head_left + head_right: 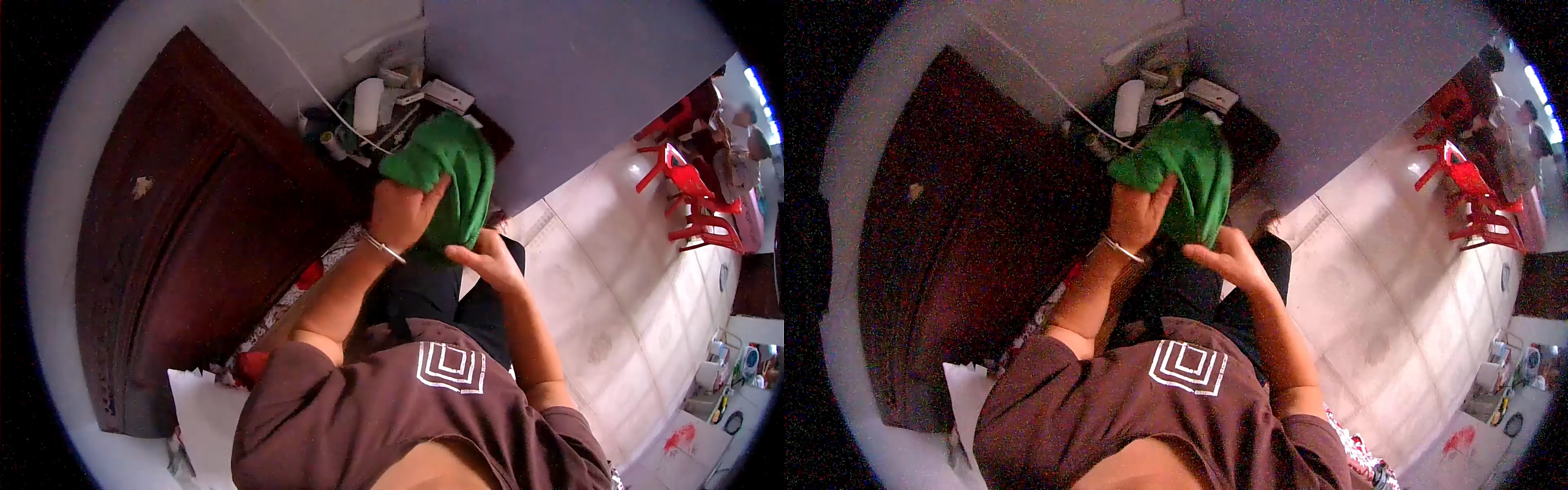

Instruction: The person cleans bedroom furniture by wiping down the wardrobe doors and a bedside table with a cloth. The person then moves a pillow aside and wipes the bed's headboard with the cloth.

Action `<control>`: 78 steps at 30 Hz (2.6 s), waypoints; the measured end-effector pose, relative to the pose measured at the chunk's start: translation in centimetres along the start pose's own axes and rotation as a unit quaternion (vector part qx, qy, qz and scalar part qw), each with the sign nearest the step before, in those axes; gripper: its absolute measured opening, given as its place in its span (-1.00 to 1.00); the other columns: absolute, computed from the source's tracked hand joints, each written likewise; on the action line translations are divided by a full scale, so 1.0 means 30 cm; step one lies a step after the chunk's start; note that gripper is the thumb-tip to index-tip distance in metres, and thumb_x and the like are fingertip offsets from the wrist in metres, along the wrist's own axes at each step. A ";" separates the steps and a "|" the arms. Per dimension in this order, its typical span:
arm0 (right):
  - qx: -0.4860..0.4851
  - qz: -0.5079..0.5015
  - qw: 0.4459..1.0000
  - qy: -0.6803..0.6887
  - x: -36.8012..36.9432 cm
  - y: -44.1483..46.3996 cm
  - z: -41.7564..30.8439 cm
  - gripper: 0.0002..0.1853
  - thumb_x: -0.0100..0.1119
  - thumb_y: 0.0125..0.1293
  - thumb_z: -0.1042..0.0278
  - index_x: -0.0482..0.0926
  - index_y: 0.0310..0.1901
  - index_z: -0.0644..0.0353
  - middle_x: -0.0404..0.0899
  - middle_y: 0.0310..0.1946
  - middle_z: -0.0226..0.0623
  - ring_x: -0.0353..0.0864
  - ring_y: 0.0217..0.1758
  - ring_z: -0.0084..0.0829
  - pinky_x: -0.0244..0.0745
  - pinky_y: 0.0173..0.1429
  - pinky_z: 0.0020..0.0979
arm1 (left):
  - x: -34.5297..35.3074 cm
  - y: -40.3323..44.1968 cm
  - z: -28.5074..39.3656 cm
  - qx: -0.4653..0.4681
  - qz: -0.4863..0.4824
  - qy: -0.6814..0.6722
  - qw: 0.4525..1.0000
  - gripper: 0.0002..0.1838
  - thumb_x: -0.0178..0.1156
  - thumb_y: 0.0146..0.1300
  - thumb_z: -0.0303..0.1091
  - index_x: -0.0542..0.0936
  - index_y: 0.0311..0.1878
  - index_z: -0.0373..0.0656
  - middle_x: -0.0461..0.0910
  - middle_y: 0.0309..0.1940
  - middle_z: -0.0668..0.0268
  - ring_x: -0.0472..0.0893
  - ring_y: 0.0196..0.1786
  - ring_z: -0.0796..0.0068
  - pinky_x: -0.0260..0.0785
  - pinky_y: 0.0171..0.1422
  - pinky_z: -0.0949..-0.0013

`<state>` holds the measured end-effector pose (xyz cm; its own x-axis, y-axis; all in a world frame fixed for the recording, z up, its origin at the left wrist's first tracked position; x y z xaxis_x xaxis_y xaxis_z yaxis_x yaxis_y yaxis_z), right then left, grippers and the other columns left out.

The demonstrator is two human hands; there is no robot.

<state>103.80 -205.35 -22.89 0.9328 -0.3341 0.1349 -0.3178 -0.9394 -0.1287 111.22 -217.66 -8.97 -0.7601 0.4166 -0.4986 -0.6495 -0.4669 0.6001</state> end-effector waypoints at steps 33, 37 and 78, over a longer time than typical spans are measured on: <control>0.038 0.182 0.981 -0.058 -0.297 0.033 -0.148 -0.67 0.31 0.14 0.42 0.55 -0.07 0.36 0.61 -0.27 -0.21 0.57 -0.25 -0.48 0.46 -0.11 -0.48 | -0.249 -0.004 -0.175 -0.176 0.170 0.051 0.968 -0.76 0.26 0.22 -0.27 0.51 -0.32 -0.28 0.42 -0.62 0.39 0.30 -0.49 0.66 0.23 -0.39 0.50; -0.044 0.200 0.979 -0.015 -0.293 0.027 -0.244 -0.58 0.23 0.20 0.43 0.44 0.11 0.20 0.56 -0.32 -0.34 0.52 -0.24 -0.52 0.43 -0.10 -0.46 | -0.312 -0.048 -0.211 -0.183 0.205 0.094 0.957 -0.75 0.30 0.18 -0.28 0.48 -0.31 -0.24 0.41 -0.65 0.38 0.30 -0.53 0.67 0.21 -0.42 0.53; -0.541 0.141 0.593 -0.579 1.511 0.876 -1.091 -0.53 -0.31 0.41 0.08 0.58 -0.32 0.22 0.58 -0.38 -0.02 0.53 -0.30 0.02 0.40 -0.21 -0.04 | -1.533 0.215 -0.290 -0.050 0.243 0.600 0.761 -0.80 0.05 0.07 -0.22 0.62 -0.55 0.02 0.62 -0.53 0.30 0.61 -0.39 0.26 0.40 -0.21 0.16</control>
<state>132.19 -247.71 12.00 0.1082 -0.8014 -0.5882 0.1737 -0.5674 0.8049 141.84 -246.61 12.39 -0.3414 -0.8081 -0.4800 -0.2389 -0.4193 0.8759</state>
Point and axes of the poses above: each hand's wrist, its own y-axis towards the middle knuckle, its own x-axis out of the palm, z = x × y, the point moved 8 cm from there along y, towards the middle knuckle
